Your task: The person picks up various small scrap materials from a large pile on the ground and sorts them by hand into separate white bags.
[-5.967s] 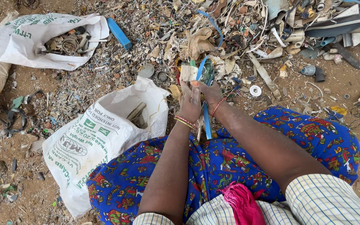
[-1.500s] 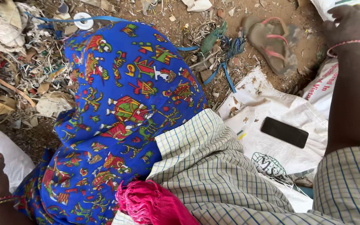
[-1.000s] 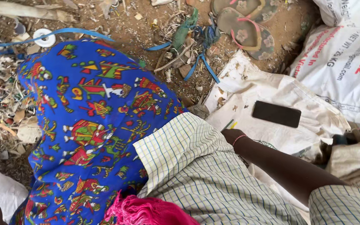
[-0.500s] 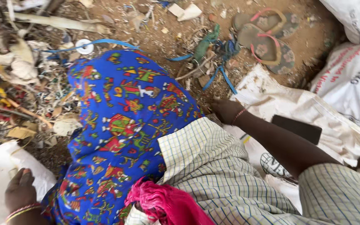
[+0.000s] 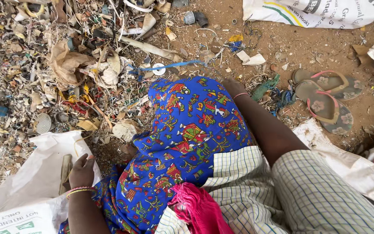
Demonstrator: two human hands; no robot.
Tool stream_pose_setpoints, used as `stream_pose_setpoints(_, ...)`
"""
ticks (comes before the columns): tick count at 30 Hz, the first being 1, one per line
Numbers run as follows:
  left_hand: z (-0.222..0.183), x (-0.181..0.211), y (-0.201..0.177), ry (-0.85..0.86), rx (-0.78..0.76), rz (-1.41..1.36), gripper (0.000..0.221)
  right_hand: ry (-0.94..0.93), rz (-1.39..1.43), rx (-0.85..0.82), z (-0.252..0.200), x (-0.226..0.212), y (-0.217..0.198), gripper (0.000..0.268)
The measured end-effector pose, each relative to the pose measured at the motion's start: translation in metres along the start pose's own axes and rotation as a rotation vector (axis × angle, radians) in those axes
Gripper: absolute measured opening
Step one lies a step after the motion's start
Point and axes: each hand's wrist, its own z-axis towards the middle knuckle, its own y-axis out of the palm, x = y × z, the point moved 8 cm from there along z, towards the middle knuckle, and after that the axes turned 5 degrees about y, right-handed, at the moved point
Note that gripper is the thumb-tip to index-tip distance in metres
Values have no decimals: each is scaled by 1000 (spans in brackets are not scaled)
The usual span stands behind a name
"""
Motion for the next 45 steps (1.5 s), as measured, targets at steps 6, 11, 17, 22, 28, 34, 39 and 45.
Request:
stream_pose_setpoints(6,19,38,0,-10,-27,32,54,300,391,465,-84,113,-95,31)
stream_pose_setpoints(11,35,63,15,91,-41,-3,56,399,697,557,-166,177,-59,65)
stream_pose_setpoints(17,26,74,18,186,-25,31,54,642,893,-36,-174,165,46,67)
stream_pose_setpoints(22,23,56,28,194,5,-41,54,362,-168,-297,-135,155,4,60)
stream_pose_setpoints(28,14,77,22,168,103,-98,59,154,-510,-290,-76,99,-112,42)
stream_pose_setpoints(34,-9,151,-6,108,32,-65,61,-23,-589,-169,-4,-78,-255,51)
stream_pose_setpoints(39,-22,197,-34,58,-66,-4,58,-323,-513,-1,0,-283,-310,68)
stream_pose_setpoints(45,-8,215,-43,85,-58,-17,58,-566,-604,-222,60,-440,-208,56)
